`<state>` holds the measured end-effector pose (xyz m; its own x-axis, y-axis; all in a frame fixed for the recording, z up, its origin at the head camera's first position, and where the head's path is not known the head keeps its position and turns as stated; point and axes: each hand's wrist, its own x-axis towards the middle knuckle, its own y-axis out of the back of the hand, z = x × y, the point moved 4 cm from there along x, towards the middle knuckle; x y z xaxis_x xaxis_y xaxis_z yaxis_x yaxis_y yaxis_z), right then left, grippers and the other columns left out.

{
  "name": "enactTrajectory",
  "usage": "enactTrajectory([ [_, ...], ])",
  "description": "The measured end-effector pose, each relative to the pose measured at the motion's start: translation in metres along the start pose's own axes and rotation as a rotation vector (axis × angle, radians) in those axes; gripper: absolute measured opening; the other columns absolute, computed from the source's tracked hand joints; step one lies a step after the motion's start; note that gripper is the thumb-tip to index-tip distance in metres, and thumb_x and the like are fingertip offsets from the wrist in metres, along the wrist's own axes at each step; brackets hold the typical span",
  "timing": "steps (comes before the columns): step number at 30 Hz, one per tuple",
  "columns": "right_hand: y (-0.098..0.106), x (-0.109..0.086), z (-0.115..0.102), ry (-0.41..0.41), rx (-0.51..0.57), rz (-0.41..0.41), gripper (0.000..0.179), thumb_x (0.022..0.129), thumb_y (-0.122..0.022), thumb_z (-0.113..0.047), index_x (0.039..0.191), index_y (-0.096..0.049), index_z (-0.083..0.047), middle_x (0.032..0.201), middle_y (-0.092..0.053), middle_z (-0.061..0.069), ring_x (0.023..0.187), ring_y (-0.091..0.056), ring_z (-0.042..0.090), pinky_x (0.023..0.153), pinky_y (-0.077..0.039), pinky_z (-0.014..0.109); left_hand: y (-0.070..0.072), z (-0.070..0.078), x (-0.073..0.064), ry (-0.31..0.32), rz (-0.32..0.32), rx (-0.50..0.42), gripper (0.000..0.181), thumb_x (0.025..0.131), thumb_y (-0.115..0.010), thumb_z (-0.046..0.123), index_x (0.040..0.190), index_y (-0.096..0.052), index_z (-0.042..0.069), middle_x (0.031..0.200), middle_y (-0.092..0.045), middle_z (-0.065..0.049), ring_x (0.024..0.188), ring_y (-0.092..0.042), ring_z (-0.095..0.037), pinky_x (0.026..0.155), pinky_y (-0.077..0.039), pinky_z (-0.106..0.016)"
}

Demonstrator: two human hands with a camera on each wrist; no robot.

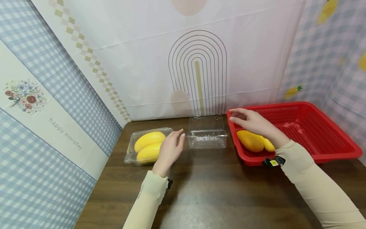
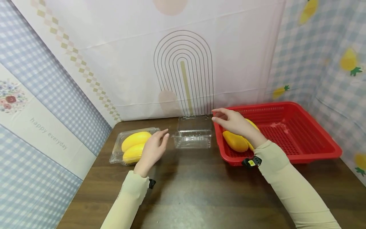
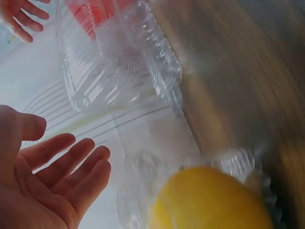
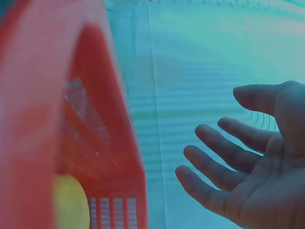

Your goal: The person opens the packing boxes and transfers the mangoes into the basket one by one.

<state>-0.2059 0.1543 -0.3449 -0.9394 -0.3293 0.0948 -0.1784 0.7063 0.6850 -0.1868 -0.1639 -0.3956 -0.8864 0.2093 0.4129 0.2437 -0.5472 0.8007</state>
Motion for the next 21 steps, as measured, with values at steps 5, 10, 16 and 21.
enactTrajectory([
  [5, -0.023, -0.004, -0.02, 0.028, -0.041, 0.044, 0.05, 0.101, -0.059, -0.037, 0.144, -0.055, -0.011, 0.137, -0.059, 0.016, 0.124, -0.056, 0.035, 0.103, -0.044, 0.055, 0.017, -0.01, -0.012, -0.029, 0.048, -0.012, 0.035, 0.105, -0.054, 0.025, 0.132, -0.067, 0.008, 0.125, -0.067, -0.012, 0.115, -0.064, -0.031, 0.097, -0.051, -0.048],
  [10, -0.045, -0.01, -0.034, 0.032, -0.039, 0.081, 0.05, 0.099, -0.062, -0.038, 0.142, -0.056, -0.014, 0.141, -0.057, 0.014, 0.119, -0.057, 0.037, 0.103, -0.044, 0.058, 0.032, -0.023, -0.025, -0.042, 0.099, -0.017, 0.031, 0.104, -0.055, 0.023, 0.127, -0.07, 0.008, 0.122, -0.069, -0.009, 0.109, -0.066, -0.029, 0.091, -0.053, -0.047],
  [16, -0.069, -0.01, -0.047, 0.074, 0.023, 0.097, 0.044, 0.098, -0.065, -0.033, 0.138, -0.061, -0.015, 0.129, -0.065, 0.011, 0.091, -0.063, 0.028, 0.077, -0.057, 0.043, 0.052, -0.037, -0.035, -0.05, 0.155, -0.002, 0.028, 0.102, -0.057, 0.02, 0.121, -0.072, 0.006, 0.118, -0.07, -0.012, 0.112, -0.063, -0.033, 0.093, -0.052, -0.05],
  [21, -0.088, -0.009, -0.059, 0.113, 0.093, 0.117, 0.041, 0.097, -0.067, -0.03, 0.135, -0.063, -0.014, 0.126, -0.067, 0.009, 0.109, -0.065, 0.026, 0.09, -0.056, 0.045, 0.071, -0.053, -0.041, -0.039, 0.188, 0.013, 0.03, 0.101, -0.057, 0.02, 0.122, -0.071, 0.003, 0.12, -0.069, -0.016, 0.114, -0.062, -0.037, 0.095, -0.049, -0.053],
])
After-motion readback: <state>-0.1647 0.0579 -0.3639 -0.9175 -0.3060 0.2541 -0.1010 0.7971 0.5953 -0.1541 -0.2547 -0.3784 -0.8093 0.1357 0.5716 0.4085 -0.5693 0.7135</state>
